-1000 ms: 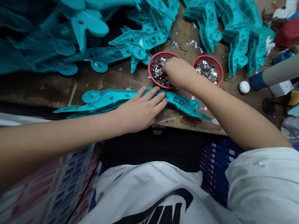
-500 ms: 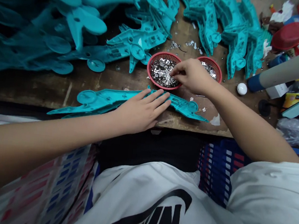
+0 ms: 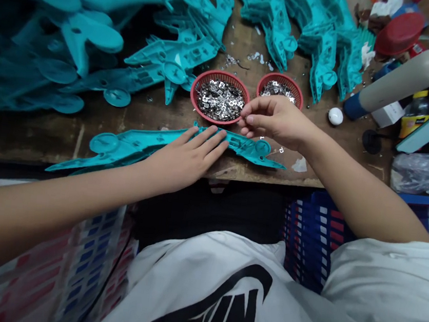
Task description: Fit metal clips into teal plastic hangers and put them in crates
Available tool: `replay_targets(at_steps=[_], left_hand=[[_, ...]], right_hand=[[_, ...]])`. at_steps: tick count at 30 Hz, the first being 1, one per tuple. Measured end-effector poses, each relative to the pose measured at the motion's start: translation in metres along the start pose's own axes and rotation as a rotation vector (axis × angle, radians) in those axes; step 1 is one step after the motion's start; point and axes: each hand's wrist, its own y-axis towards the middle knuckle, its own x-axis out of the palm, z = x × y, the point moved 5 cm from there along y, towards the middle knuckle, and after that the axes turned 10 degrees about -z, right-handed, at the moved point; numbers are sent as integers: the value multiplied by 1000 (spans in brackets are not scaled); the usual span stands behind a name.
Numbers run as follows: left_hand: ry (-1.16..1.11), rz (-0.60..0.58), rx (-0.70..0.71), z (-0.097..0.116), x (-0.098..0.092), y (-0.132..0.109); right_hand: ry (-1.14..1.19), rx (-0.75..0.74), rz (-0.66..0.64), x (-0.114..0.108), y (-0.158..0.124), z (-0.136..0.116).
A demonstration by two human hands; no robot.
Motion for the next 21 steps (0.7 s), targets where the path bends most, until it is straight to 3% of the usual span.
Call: replay_targets(at_steps=[8, 14, 17, 21], left_hand=[[67, -70, 27, 3, -3, -5], [46, -131, 35, -4, -15, -3], [-15, -71, 48, -6, -18, -3], [-309, 151, 61, -7, -27, 1]], right_hand=[[-150, -68, 56, 0, 11, 6], [-111, -74, 80, -3, 14, 4], [-80, -63, 71, 1, 11, 2], [-59, -86, 47, 16, 5, -3]])
